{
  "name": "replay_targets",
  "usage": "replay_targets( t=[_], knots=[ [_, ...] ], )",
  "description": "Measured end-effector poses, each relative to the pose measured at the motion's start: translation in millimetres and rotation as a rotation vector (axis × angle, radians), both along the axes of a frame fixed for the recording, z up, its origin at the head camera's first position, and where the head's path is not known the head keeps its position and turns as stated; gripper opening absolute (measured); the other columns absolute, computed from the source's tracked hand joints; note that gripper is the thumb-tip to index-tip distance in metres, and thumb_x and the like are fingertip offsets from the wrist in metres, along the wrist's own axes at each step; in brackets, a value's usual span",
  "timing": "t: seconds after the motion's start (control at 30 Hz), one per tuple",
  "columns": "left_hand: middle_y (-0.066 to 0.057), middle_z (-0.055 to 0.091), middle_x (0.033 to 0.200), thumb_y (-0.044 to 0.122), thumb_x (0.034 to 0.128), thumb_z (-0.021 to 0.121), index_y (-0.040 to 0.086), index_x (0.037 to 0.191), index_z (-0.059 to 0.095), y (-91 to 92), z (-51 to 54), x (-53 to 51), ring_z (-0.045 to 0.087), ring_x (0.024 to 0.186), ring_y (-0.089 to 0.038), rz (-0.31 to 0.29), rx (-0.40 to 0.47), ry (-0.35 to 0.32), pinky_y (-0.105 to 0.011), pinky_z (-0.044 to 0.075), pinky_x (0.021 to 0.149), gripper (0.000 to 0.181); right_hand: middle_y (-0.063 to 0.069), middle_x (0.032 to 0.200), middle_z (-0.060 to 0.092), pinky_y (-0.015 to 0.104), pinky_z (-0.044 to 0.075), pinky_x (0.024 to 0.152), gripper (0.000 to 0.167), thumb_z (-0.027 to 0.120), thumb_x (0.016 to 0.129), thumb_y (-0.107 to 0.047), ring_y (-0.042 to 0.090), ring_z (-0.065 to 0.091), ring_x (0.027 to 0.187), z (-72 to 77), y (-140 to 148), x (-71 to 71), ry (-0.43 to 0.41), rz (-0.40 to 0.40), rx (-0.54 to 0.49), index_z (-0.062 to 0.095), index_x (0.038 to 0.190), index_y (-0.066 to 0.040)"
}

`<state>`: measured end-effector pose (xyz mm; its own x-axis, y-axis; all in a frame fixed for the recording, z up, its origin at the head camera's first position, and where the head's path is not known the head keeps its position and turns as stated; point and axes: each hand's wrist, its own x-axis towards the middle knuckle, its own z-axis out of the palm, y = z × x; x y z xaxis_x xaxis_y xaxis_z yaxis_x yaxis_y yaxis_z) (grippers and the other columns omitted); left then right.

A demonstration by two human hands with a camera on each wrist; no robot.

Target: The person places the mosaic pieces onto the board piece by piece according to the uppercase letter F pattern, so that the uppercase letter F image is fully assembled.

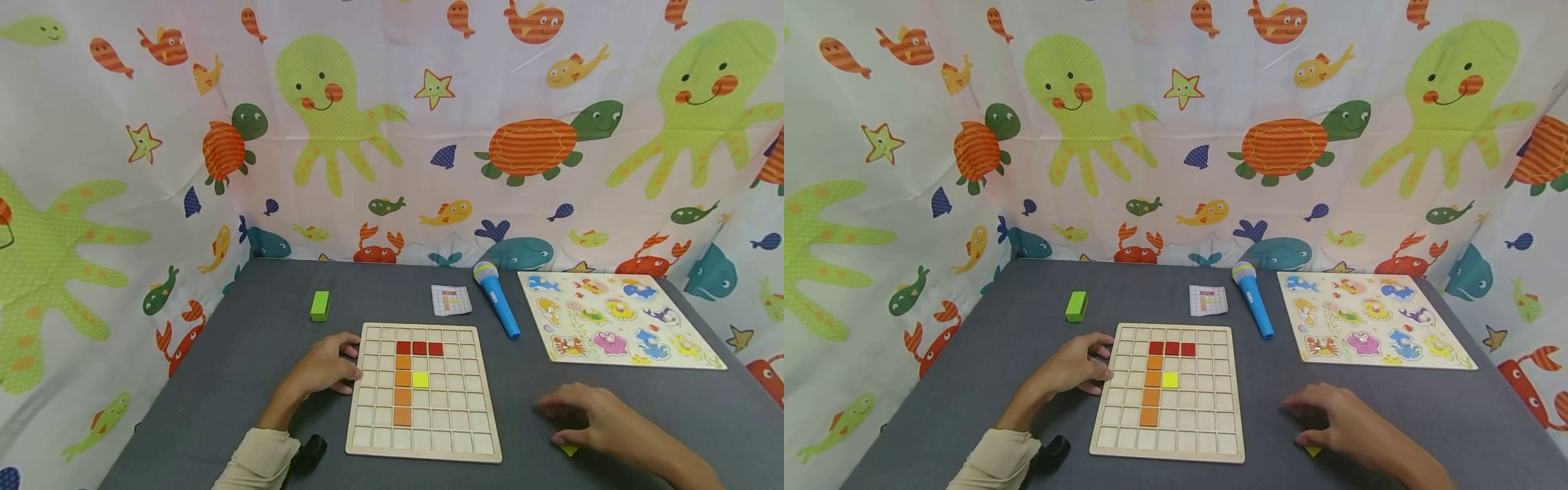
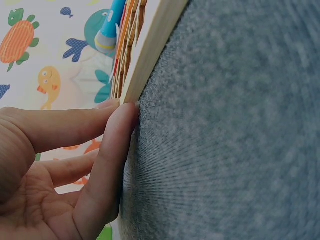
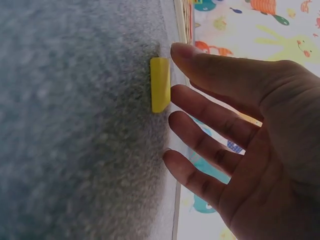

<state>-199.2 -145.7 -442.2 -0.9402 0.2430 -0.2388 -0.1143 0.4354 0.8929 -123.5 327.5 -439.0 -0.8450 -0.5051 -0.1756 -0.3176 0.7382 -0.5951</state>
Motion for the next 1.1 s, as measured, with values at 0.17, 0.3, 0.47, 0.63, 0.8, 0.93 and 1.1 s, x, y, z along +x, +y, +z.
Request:
replay_targets(
  t=[0.17,0.3,0.47,0.63,0.8,0.93,1.1],
  knots=[
    [-0.018,0.059,0.120,-0.008,0.0864,0.077,-0.003,0.145,0.056,0.1,-0.1,0.3,0.070,0.083,-0.022,0.001,0.000,0.002,-0.039,0.067,0.063,0.062,-0.005,0.116,0.069,0.020,0.057,0.078,0.042,0.084,0.092,-0.033,-0.003,0.059,0.093,-2.5,5.8,4.3,-0.035,-0.007,-0.023,0.071,0.127,-0.013],
    [-0.017,0.059,0.119,-0.008,0.0864,0.077,-0.003,0.145,0.056,0.1,-0.2,0.4,0.070,0.083,-0.022,0.002,0.000,0.001,-0.039,0.067,0.063,0.062,-0.003,0.117,0.069,0.019,0.057,0.078,0.044,0.085,0.091,-0.029,-0.004,0.059,0.094,-3.5,10.5,7.5,-0.052,-0.005,-0.041,0.071,0.128,-0.012],
    [-0.017,0.059,0.119,-0.007,0.0865,0.077,-0.003,0.145,0.056,0.2,-0.7,0.4,0.070,0.083,-0.022,0.000,0.001,0.003,-0.039,0.068,0.063,0.062,-0.001,0.119,0.068,0.019,0.056,0.078,0.047,0.086,0.088,-0.025,-0.003,0.058,0.095,-4.3,15.7,10.8,-0.068,0.002,-0.053,0.070,0.130,-0.012],
    [-0.017,0.059,0.119,-0.008,0.0864,0.077,-0.003,0.145,0.056,0.6,-0.2,0.7,0.069,0.081,-0.022,0.008,-0.003,-0.001,-0.039,0.067,0.063,0.062,-0.005,0.116,0.066,0.019,0.054,0.075,0.045,0.086,0.088,-0.022,-0.003,0.056,0.093,-5.1,19.0,12.4,-0.063,0.002,-0.030,0.071,0.129,-0.014],
    [-0.017,0.059,0.119,-0.008,0.0864,0.077,-0.003,0.145,0.056,1.4,0.4,0.9,0.069,0.080,-0.022,0.012,-0.004,-0.007,-0.039,0.068,0.063,0.063,-0.009,0.112,0.066,0.020,0.053,0.073,0.043,0.085,0.088,-0.023,-0.003,0.055,0.091,-5.9,20.6,13.0,-0.029,0.018,-0.018,0.072,0.128,-0.015],
    [-0.017,0.059,0.120,-0.008,0.0862,0.077,-0.002,0.145,0.056,1.7,-0.1,0.7,0.069,0.082,-0.022,0.013,-0.004,-0.010,-0.039,0.068,0.063,0.063,-0.012,0.108,0.063,0.020,0.051,0.070,0.040,0.084,0.090,-0.027,-0.003,0.053,0.088,-6.7,20.2,13.1,-0.019,0.015,-0.011,0.072,0.127,-0.014],
    [-0.017,0.059,0.120,-0.008,0.0859,0.077,-0.002,0.145,0.056,1.7,-0.6,0.3,0.069,0.083,-0.022,0.015,-0.005,-0.009,-0.039,0.068,0.063,0.064,-0.014,0.105,0.063,0.021,0.050,0.065,0.035,0.083,0.092,-0.026,-0.003,0.052,0.084,-7.9,19.2,12.2,0.007,0.027,-0.026,0.073,0.122,-0.011]
  ],
)
